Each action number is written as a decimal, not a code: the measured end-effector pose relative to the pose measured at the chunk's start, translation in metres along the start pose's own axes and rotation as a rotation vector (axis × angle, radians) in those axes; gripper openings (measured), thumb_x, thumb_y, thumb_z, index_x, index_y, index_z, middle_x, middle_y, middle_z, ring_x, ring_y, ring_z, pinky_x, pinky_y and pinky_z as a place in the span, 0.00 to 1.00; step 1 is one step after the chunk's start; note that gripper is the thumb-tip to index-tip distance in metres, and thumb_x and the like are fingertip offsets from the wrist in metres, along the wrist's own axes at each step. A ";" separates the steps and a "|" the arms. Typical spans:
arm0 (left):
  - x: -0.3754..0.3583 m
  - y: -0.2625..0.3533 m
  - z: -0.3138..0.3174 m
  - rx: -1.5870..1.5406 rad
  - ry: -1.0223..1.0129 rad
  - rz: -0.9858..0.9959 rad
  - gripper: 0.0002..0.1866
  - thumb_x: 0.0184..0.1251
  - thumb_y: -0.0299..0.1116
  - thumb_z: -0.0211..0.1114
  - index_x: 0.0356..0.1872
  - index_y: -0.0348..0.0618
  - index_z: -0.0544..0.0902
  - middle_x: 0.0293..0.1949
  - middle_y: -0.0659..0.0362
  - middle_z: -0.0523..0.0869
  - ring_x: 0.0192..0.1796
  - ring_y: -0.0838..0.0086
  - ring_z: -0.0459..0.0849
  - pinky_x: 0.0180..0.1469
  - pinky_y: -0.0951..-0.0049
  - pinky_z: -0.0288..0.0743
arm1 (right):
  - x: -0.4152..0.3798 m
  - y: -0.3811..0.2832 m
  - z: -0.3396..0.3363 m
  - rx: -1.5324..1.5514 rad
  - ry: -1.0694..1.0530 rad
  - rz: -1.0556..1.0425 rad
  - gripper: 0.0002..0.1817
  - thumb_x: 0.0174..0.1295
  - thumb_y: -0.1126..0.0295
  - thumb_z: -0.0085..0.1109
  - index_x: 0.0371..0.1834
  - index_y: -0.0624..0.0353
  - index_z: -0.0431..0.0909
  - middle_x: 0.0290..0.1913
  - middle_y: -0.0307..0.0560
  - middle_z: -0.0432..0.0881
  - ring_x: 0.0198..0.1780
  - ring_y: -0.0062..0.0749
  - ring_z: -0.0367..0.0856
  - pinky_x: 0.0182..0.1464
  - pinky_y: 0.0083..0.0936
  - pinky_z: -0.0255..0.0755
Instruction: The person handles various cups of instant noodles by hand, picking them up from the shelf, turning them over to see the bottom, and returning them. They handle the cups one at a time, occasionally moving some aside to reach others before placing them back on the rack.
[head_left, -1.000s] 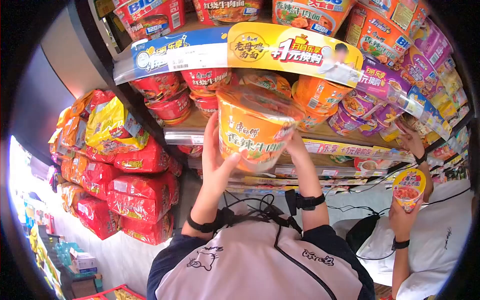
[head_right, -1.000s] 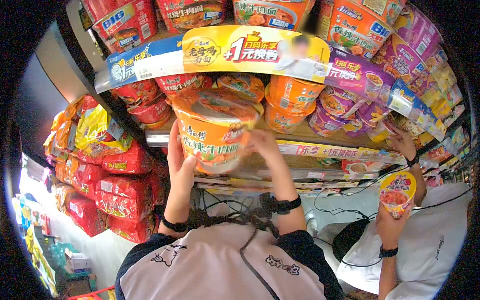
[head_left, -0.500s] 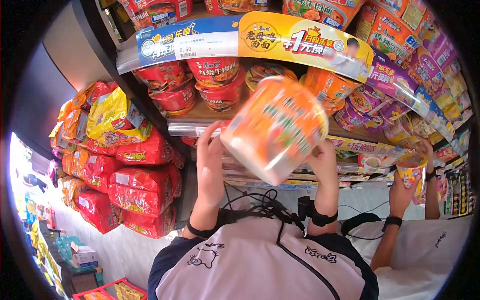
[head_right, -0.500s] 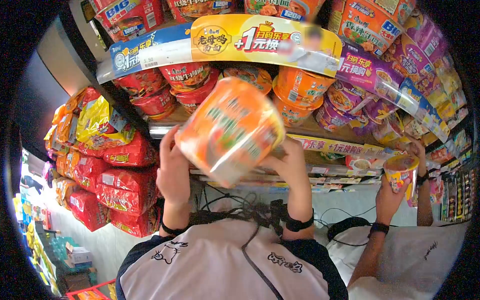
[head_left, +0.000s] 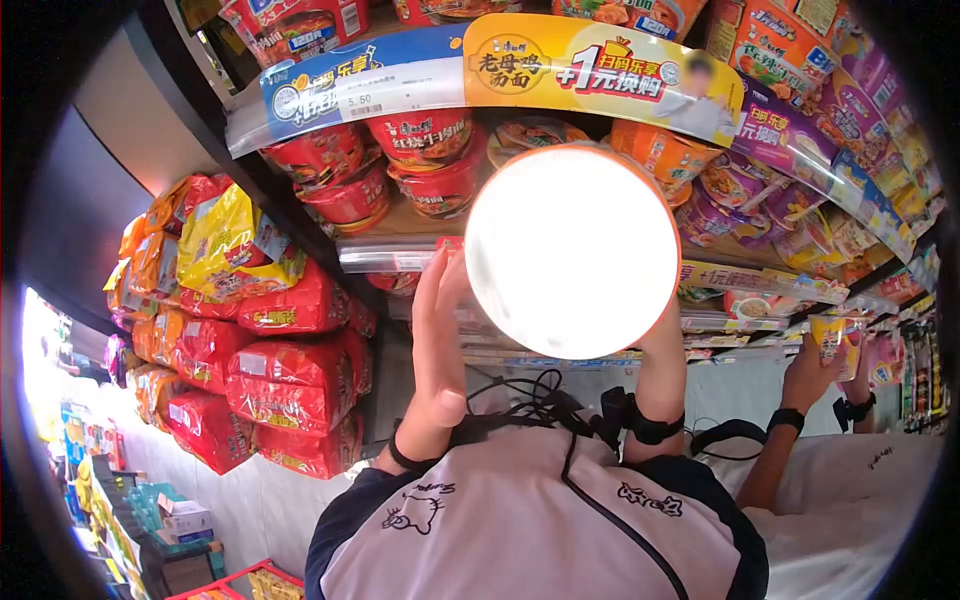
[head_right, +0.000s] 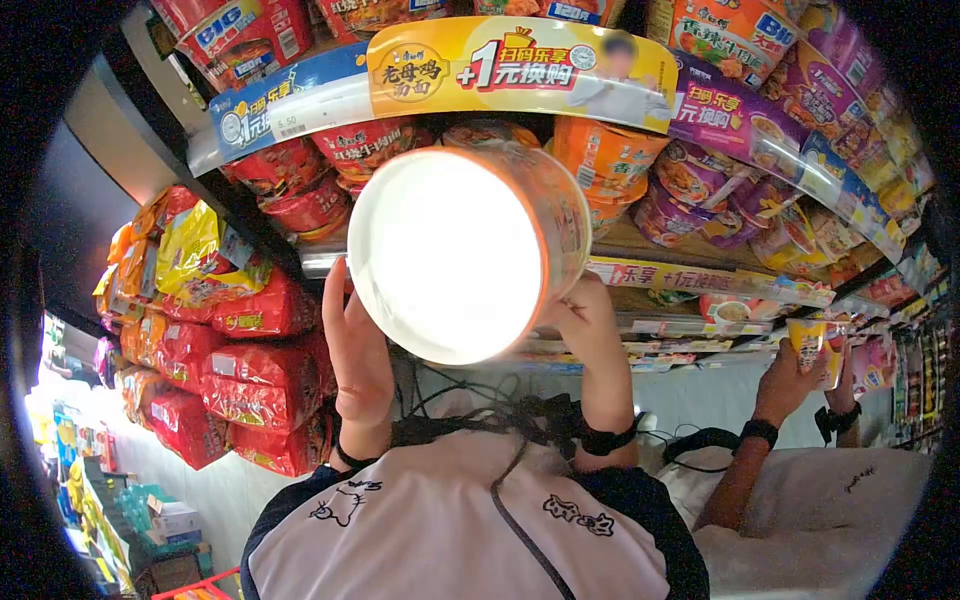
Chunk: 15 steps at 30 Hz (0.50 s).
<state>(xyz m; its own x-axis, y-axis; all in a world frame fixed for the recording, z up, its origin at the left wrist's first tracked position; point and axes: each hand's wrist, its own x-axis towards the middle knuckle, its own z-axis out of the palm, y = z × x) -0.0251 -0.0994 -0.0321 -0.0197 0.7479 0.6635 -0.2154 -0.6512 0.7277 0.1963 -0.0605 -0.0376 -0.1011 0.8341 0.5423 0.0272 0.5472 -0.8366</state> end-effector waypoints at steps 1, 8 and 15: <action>0.001 -0.008 -0.003 -0.060 -0.021 0.059 0.65 0.44 0.79 0.52 0.70 0.32 0.41 0.70 0.42 0.54 0.71 0.54 0.56 0.70 0.55 0.48 | -0.001 0.001 -0.003 0.023 0.008 0.027 0.08 0.51 0.75 0.61 0.34 0.66 0.81 0.28 0.42 0.82 0.31 0.20 0.77 0.34 0.22 0.70; 0.011 0.013 -0.001 -0.235 -0.080 -0.352 0.68 0.39 0.76 0.61 0.70 0.32 0.43 0.62 0.45 0.69 0.65 0.63 0.67 0.67 0.65 0.52 | 0.006 -0.012 -0.020 0.227 -0.066 -0.038 0.22 0.48 0.71 0.68 0.49 0.63 0.78 0.51 0.57 0.78 0.53 0.40 0.77 0.54 0.31 0.71; -0.005 -0.015 -0.015 -0.154 -0.468 -0.477 0.63 0.28 0.40 0.84 0.68 0.34 0.53 0.67 0.53 0.61 0.70 0.67 0.58 0.69 0.63 0.50 | 0.013 0.002 -0.017 0.485 -0.083 -0.314 0.38 0.40 0.68 0.74 0.60 0.58 0.70 0.61 0.65 0.68 0.62 0.49 0.69 0.61 0.41 0.66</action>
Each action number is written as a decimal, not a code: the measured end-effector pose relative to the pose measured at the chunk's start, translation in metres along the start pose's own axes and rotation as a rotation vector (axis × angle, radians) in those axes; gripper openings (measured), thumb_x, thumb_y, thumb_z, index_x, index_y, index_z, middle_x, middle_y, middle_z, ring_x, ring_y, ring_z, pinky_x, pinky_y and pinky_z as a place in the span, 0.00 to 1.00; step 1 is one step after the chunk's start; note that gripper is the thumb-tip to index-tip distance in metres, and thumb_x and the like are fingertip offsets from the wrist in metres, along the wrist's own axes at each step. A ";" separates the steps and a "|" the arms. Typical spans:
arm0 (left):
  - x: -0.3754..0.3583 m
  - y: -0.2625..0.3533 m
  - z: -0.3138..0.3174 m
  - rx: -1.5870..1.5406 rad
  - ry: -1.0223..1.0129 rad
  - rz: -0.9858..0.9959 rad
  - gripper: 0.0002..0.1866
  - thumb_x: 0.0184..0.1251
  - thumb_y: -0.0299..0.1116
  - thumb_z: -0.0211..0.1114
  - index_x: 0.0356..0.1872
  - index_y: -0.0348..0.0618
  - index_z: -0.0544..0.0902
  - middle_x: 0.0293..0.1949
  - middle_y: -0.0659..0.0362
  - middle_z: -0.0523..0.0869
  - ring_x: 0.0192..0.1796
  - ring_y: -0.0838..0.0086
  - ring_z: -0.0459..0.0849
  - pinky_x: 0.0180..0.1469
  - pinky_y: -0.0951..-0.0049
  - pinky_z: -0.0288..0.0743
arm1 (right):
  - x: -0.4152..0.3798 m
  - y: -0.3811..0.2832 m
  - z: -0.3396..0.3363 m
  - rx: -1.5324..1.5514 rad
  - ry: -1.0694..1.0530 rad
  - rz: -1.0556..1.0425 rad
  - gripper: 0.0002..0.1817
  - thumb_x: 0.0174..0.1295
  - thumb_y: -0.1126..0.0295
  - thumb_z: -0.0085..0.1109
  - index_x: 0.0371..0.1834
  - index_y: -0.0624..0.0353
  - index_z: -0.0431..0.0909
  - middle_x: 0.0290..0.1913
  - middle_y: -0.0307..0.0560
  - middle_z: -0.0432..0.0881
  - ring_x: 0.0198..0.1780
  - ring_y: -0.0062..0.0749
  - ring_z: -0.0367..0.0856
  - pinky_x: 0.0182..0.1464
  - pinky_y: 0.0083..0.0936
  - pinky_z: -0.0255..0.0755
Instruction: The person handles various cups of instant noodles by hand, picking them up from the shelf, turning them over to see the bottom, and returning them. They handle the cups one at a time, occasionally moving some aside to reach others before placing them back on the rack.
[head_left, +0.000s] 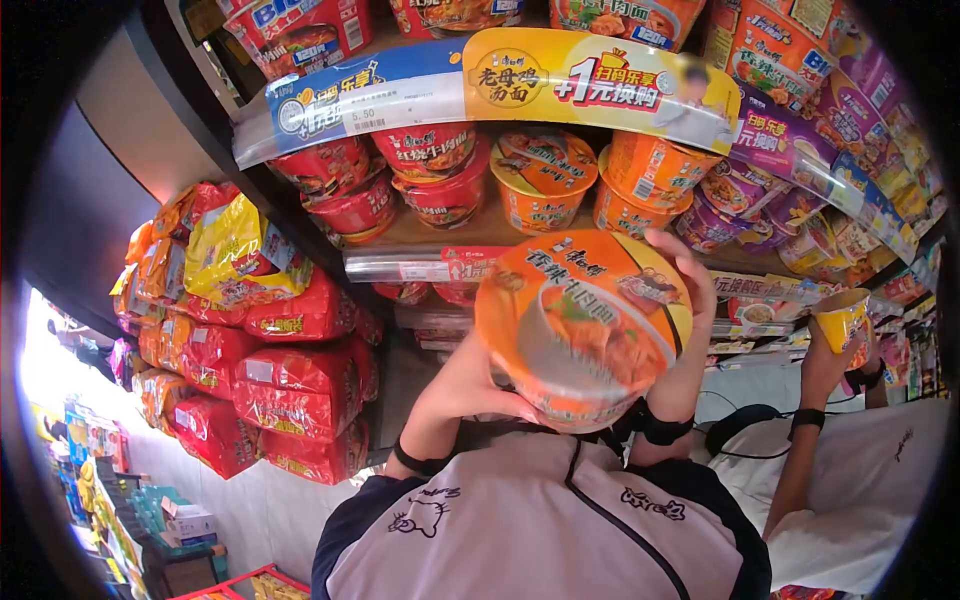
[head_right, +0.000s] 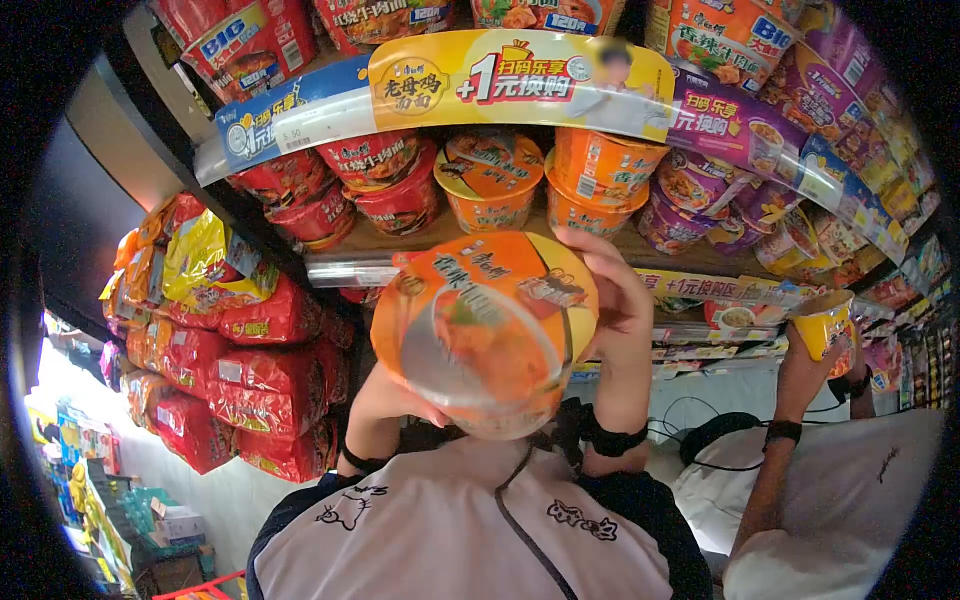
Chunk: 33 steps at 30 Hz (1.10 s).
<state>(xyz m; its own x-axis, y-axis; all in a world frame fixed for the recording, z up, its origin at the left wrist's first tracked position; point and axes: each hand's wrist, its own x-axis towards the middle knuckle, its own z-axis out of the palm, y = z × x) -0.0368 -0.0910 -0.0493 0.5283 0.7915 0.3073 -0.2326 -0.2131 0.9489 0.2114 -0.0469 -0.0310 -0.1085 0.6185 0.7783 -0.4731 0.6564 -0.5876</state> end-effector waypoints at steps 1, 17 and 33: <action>0.003 -0.005 0.005 -0.035 0.063 0.076 0.62 0.28 0.39 0.84 0.68 0.34 0.54 0.67 0.53 0.61 0.69 0.67 0.58 0.69 0.63 0.51 | 0.002 0.002 0.005 0.011 0.057 0.027 0.37 0.42 0.69 0.72 0.61 0.58 0.69 0.62 0.64 0.67 0.63 0.48 0.68 0.62 0.39 0.65; 0.125 -0.018 -0.028 0.305 0.614 0.366 0.55 0.40 0.29 0.79 0.68 0.31 0.49 0.60 0.48 0.70 0.60 0.67 0.72 0.61 0.69 0.68 | -0.001 0.096 -0.052 -0.335 0.230 0.894 0.16 0.67 0.59 0.50 0.33 0.63 0.76 0.30 0.50 0.85 0.32 0.30 0.86 0.32 0.18 0.77; 0.170 -0.038 -0.027 0.714 0.795 0.405 0.54 0.46 0.42 0.75 0.67 0.27 0.49 0.60 0.37 0.66 0.63 0.50 0.65 0.64 0.59 0.58 | -0.003 0.095 -0.046 -0.326 0.285 0.908 0.15 0.67 0.60 0.50 0.33 0.62 0.76 0.28 0.49 0.84 0.31 0.30 0.85 0.32 0.18 0.78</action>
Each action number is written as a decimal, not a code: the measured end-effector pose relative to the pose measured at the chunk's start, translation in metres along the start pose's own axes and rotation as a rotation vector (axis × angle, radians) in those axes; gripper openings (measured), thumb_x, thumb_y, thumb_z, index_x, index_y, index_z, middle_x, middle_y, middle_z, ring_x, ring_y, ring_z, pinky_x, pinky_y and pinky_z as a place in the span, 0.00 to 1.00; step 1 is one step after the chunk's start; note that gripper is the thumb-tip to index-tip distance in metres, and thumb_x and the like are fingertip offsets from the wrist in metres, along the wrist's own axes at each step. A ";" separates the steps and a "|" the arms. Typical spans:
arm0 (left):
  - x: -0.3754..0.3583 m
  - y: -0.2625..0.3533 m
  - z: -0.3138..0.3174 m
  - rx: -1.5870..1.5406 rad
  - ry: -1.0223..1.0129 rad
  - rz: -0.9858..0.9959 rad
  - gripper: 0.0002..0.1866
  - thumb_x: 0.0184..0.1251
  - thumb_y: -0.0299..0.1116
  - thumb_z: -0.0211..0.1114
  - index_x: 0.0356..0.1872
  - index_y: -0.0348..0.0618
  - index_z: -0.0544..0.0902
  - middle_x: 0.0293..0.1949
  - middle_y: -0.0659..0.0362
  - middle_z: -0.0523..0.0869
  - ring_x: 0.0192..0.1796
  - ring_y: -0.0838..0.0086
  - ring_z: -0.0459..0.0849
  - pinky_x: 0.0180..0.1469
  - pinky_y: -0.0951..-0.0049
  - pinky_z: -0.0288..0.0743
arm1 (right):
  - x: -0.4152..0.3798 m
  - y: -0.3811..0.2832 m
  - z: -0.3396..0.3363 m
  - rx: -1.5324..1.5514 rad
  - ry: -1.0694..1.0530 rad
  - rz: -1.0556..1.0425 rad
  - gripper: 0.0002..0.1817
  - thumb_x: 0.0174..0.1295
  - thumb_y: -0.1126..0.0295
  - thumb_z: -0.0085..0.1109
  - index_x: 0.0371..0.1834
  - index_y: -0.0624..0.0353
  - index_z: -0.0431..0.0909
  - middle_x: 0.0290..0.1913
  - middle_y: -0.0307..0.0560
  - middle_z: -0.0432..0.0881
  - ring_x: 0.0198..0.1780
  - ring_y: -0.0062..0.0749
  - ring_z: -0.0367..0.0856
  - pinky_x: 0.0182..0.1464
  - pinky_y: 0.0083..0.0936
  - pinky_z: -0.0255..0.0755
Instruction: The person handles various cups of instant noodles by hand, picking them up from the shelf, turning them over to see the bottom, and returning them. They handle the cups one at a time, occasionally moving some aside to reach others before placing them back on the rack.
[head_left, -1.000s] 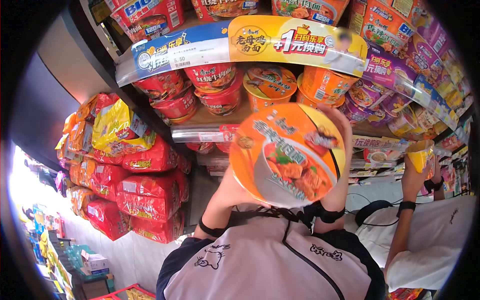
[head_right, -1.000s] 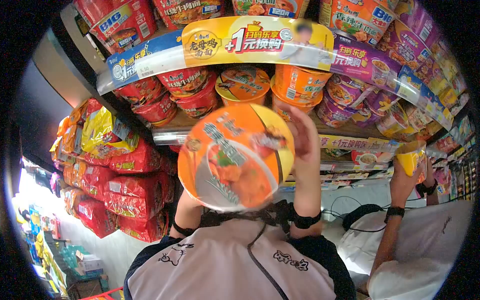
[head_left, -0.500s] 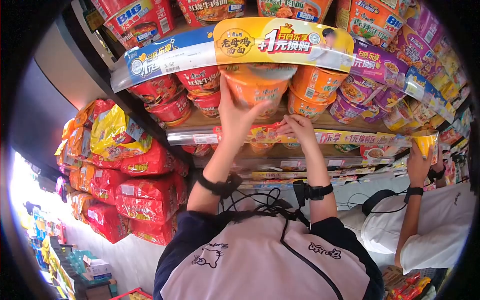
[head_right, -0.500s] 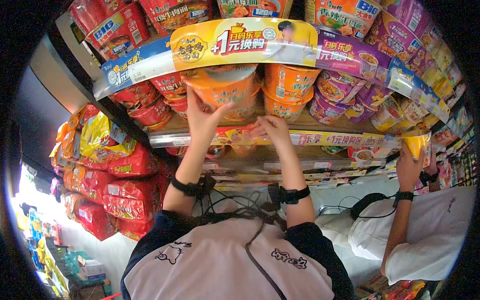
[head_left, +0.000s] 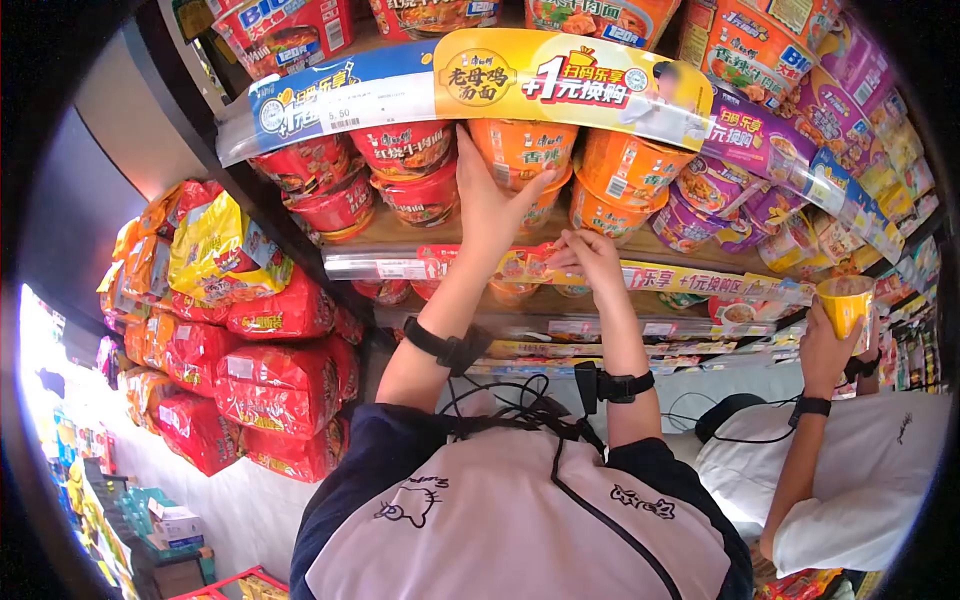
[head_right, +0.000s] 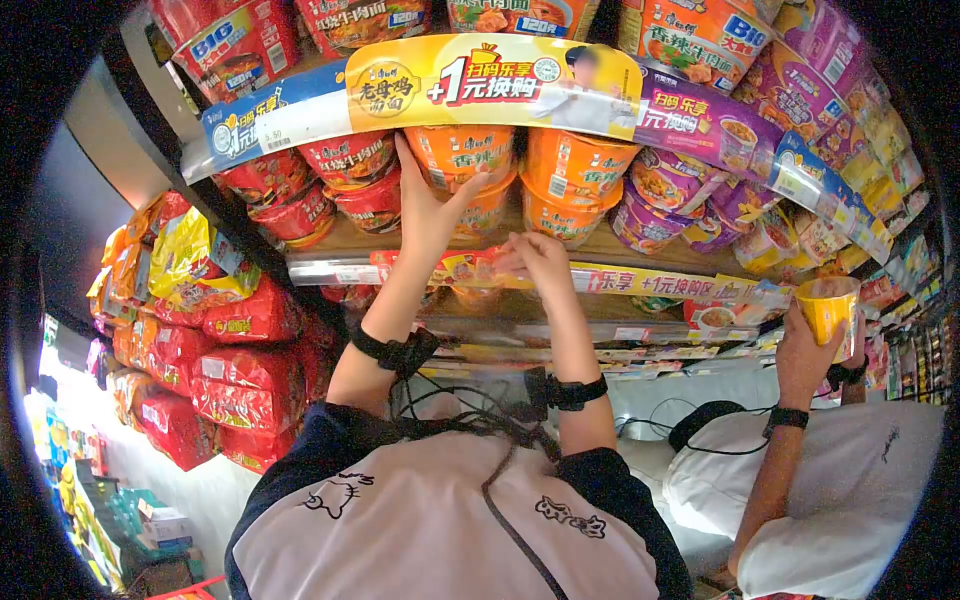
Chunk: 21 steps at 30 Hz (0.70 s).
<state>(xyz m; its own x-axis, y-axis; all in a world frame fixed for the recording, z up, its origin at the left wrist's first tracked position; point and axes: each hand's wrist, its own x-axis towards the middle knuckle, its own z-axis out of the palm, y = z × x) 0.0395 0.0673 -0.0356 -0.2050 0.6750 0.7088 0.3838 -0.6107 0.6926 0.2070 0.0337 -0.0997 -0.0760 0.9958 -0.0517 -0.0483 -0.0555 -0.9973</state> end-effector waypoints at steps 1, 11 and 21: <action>-0.005 0.002 -0.003 0.046 0.018 0.024 0.53 0.46 0.41 0.75 0.67 0.27 0.49 0.61 0.37 0.65 0.64 0.50 0.64 0.65 0.59 0.57 | -0.001 0.000 0.000 0.001 -0.002 -0.009 0.15 0.67 0.61 0.50 0.33 0.64 0.76 0.28 0.50 0.84 0.31 0.31 0.85 0.32 0.20 0.78; -0.058 0.042 -0.091 -0.304 -0.290 -0.224 0.18 0.64 0.27 0.58 0.55 0.33 0.72 0.54 0.52 0.77 0.61 0.70 0.71 0.63 0.71 0.61 | -0.006 -0.014 -0.006 -0.072 -0.200 -0.015 0.14 0.67 0.62 0.50 0.41 0.63 0.77 0.35 0.48 0.84 0.39 0.28 0.84 0.40 0.21 0.76; -0.078 0.047 -0.112 -0.338 -0.337 -0.318 0.17 0.66 0.24 0.54 0.55 0.33 0.71 0.51 0.54 0.80 0.54 0.75 0.76 0.56 0.76 0.68 | -0.044 -0.117 -0.029 -0.440 -0.263 -0.367 0.14 0.66 0.65 0.53 0.49 0.62 0.76 0.40 0.45 0.83 0.41 0.25 0.81 0.45 0.22 0.73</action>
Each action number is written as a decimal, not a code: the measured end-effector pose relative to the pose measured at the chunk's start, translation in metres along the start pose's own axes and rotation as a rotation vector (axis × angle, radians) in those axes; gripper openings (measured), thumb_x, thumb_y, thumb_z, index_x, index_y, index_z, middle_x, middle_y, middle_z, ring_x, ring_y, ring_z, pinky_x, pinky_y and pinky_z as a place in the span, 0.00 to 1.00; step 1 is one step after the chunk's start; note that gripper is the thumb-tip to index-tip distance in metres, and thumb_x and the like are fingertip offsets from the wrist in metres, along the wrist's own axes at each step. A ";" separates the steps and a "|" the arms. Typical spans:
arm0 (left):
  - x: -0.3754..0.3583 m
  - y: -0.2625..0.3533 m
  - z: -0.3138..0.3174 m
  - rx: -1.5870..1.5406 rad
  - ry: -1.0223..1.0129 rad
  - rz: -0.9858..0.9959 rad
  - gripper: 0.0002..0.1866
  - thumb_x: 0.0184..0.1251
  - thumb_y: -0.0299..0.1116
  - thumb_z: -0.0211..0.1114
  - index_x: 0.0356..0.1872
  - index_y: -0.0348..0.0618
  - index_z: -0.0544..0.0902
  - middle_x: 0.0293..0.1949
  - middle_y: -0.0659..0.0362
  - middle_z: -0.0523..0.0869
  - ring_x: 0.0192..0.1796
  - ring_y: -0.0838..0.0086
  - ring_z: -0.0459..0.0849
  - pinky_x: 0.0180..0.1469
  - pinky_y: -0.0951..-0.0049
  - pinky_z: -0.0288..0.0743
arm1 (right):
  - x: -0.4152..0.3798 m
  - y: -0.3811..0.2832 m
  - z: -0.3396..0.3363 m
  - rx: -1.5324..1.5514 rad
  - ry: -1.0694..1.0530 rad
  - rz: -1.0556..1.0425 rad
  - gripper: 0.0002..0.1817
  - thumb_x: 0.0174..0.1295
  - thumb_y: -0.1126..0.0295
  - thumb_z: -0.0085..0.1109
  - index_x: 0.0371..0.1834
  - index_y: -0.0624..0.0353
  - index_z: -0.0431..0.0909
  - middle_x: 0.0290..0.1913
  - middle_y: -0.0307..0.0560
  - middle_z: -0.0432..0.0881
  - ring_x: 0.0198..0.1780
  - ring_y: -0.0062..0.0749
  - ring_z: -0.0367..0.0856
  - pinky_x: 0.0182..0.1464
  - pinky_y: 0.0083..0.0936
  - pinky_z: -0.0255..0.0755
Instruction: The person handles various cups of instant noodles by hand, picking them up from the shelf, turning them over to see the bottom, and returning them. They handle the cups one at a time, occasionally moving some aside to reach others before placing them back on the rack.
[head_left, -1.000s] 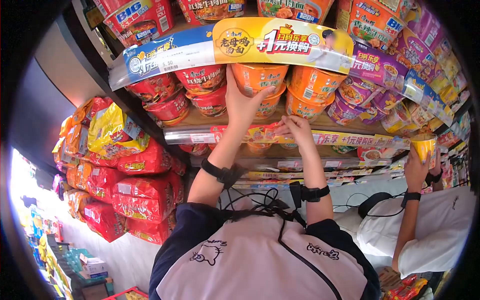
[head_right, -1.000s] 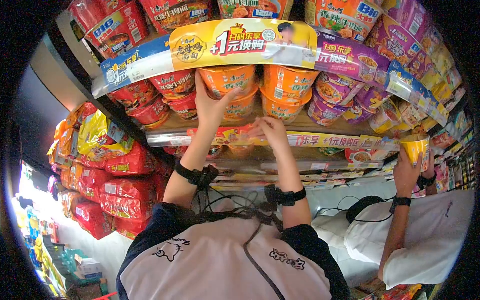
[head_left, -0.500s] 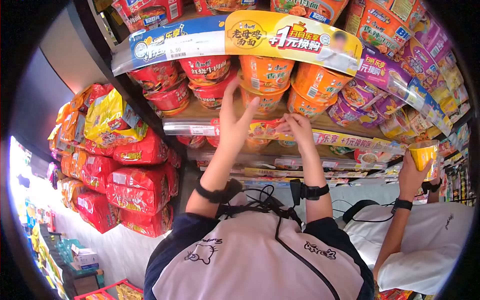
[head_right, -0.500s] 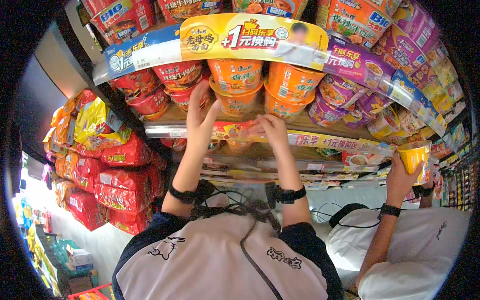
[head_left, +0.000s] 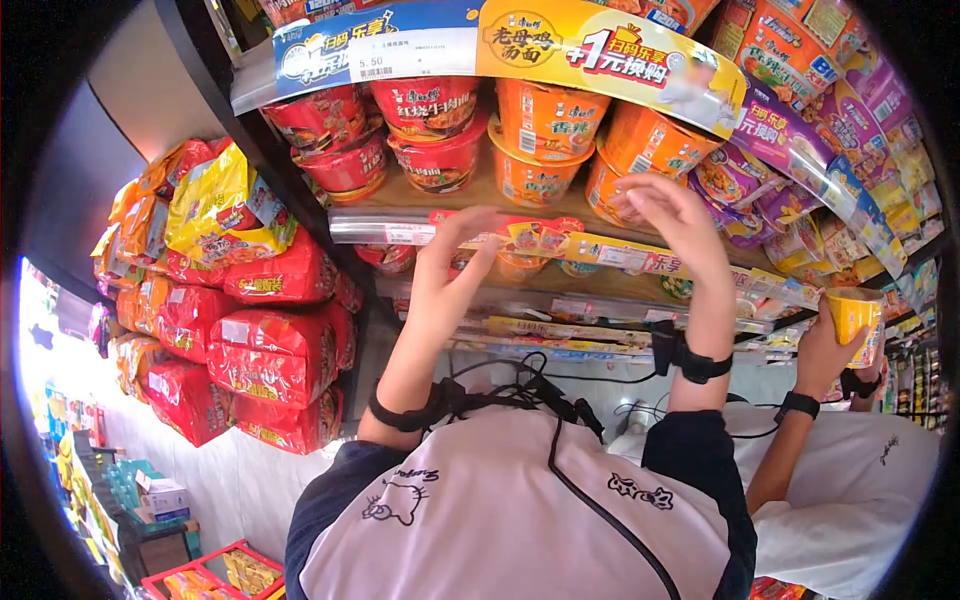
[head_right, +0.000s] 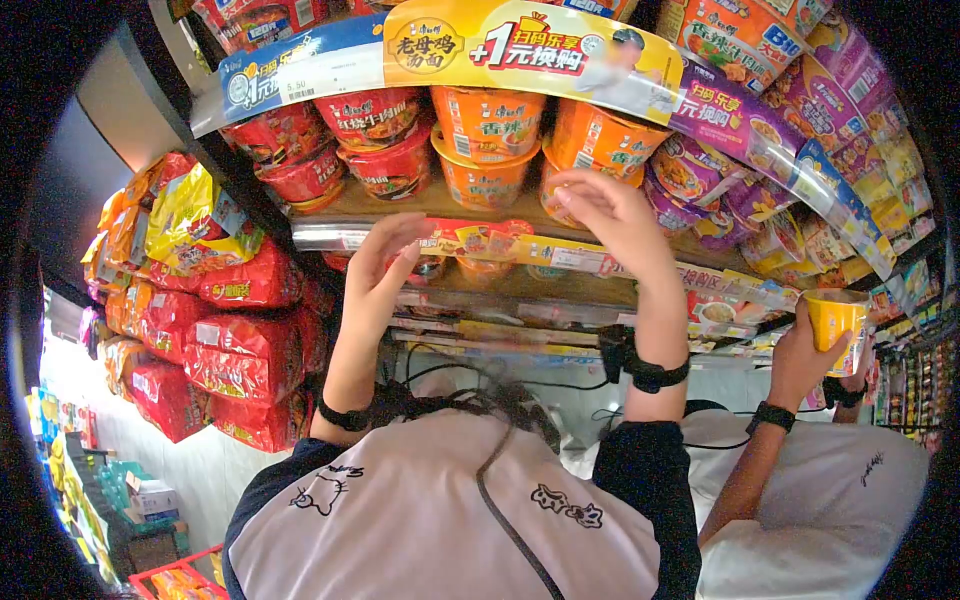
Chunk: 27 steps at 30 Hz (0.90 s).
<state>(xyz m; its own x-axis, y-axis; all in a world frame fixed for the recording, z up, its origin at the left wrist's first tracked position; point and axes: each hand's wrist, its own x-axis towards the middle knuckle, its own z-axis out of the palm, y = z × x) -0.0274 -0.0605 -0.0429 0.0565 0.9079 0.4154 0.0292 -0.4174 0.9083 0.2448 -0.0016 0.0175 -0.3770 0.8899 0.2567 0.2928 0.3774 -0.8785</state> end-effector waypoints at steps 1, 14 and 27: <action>-0.001 0.002 0.001 -0.007 -0.006 -0.027 0.17 0.66 0.24 0.54 0.56 0.34 0.71 0.51 0.55 0.80 0.53 0.76 0.76 0.54 0.77 0.69 | -0.001 -0.006 -0.006 -0.060 0.000 -0.003 0.15 0.64 0.64 0.55 0.49 0.61 0.77 0.40 0.44 0.83 0.41 0.24 0.81 0.44 0.22 0.73; -0.005 0.013 0.005 0.026 0.000 0.039 0.17 0.62 0.25 0.59 0.52 0.33 0.74 0.46 0.53 0.83 0.53 0.71 0.79 0.56 0.72 0.68 | -0.022 -0.054 -0.032 -1.018 0.632 0.065 0.32 0.58 0.47 0.58 0.54 0.63 0.70 0.44 0.58 0.81 0.48 0.56 0.78 0.47 0.40 0.72; -0.011 0.014 0.011 0.061 -0.075 0.011 0.16 0.63 0.25 0.56 0.53 0.35 0.74 0.49 0.56 0.82 0.50 0.77 0.78 0.42 0.80 0.70 | 0.037 0.033 -0.013 -0.232 0.818 -0.249 0.49 0.39 0.63 0.78 0.62 0.66 0.56 0.54 0.58 0.74 0.54 0.40 0.75 0.55 0.33 0.70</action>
<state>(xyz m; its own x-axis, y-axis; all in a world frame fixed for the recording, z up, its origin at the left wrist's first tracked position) -0.0169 -0.0771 -0.0351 0.1318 0.8988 0.4180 0.0891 -0.4307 0.8981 0.2520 0.0472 0.0033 0.2673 0.6458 0.7152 0.4904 0.5477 -0.6779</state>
